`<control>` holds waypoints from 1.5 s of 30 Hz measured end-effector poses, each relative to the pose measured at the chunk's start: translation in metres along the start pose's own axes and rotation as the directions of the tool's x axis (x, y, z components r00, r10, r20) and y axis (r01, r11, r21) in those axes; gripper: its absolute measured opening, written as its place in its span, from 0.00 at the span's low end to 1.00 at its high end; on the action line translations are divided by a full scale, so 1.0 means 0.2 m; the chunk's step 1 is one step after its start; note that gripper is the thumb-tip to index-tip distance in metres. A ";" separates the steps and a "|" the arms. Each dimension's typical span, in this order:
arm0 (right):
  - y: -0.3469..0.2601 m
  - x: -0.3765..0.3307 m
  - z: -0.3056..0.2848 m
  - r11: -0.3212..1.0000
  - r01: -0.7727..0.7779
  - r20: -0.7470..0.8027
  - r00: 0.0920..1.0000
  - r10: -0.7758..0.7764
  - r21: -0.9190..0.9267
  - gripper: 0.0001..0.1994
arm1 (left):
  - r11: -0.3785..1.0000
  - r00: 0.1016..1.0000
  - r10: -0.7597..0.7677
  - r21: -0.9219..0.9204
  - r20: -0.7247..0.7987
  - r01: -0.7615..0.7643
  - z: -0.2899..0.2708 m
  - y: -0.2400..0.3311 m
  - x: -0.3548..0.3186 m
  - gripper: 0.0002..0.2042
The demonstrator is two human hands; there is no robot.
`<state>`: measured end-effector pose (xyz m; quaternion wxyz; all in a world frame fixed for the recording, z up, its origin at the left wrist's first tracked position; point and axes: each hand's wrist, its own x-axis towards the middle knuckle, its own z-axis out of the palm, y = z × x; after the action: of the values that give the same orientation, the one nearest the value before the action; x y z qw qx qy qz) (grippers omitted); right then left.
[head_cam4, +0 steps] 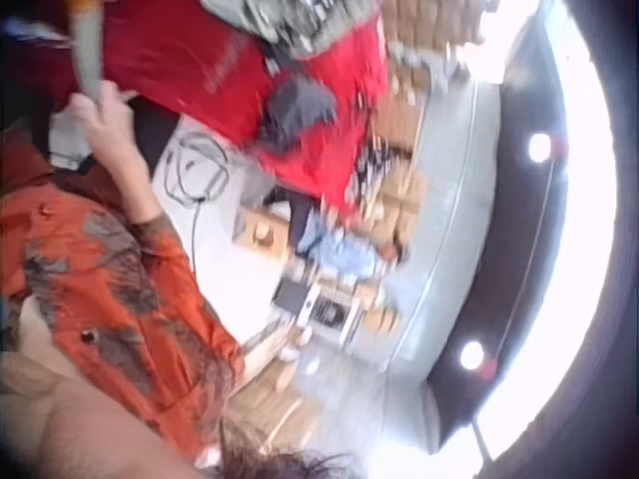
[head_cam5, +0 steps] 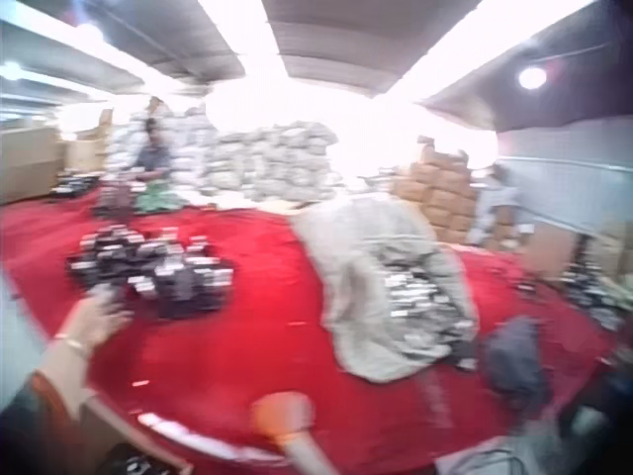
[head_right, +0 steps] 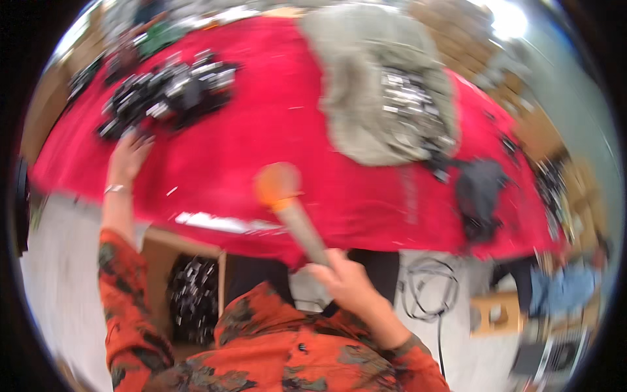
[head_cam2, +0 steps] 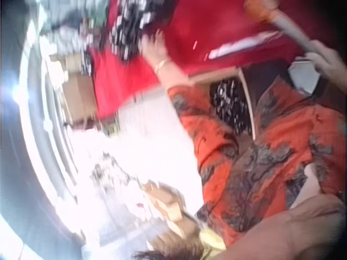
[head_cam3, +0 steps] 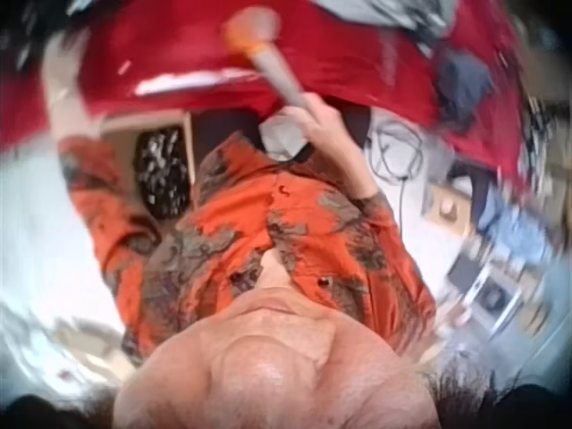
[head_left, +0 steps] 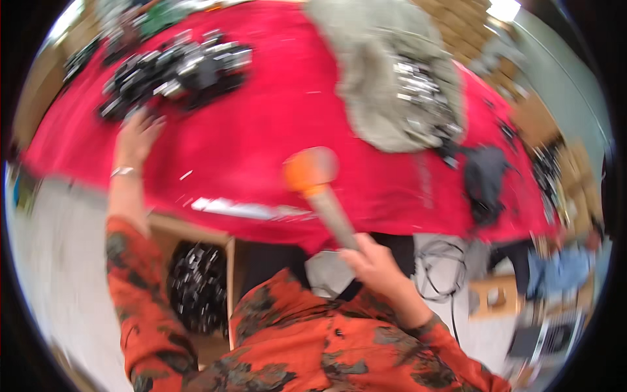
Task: Using a rubber mallet to secure or tighten black circular components, likely hose clamps or similar plastic/rubber manufacturing products.
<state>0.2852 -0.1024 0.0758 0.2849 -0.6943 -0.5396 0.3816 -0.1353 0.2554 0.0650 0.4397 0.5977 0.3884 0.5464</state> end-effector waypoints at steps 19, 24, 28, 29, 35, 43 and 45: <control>0.15 -0.03 0.03 0.972 0.199 -0.032 0.980 -0.196 0.127 0.20 | 0.863 0.883 -0.463 -0.265 -0.072 0.430 0.23 -0.02 -0.15 0.06; 0.07 -0.03 0.02 0.959 0.167 0.057 0.981 -0.184 0.227 0.21 | 0.889 0.882 -0.449 -0.027 0.143 0.457 0.51 0.30 -0.75 0.08; 0.09 0.00 0.03 0.987 0.153 0.011 0.988 -0.153 0.056 0.24 | 0.893 0.867 -0.451 0.108 0.211 0.438 0.72 0.45 -0.98 0.08; 0.09 0.00 0.02 0.988 0.125 -0.016 0.992 -0.124 0.086 0.24 | 0.890 0.888 -0.427 0.254 0.173 0.378 0.80 0.47 -1.00 0.09; -0.13 -0.08 -0.10 0.948 -0.066 0.074 0.996 0.046 0.312 0.15 | 0.869 0.962 -0.181 0.491 0.202 0.060 0.83 0.28 -1.09 0.11; -0.27 -0.13 -0.03 0.887 0.460 -0.089 0.886 -0.454 0.051 0.16 | 0.995 0.984 -0.090 0.062 0.152 0.081 0.90 0.01 -1.22 0.10; -0.16 -0.15 0.03 0.900 0.415 0.020 0.909 -0.416 -0.131 0.16 | 0.997 0.991 -0.040 0.074 0.125 0.031 0.92 0.03 -1.21 0.09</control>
<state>0.2589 -0.1225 0.1042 0.3152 -0.5822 -0.6982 0.2724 0.0232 0.0071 -0.0071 0.4514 0.6393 0.3899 0.4853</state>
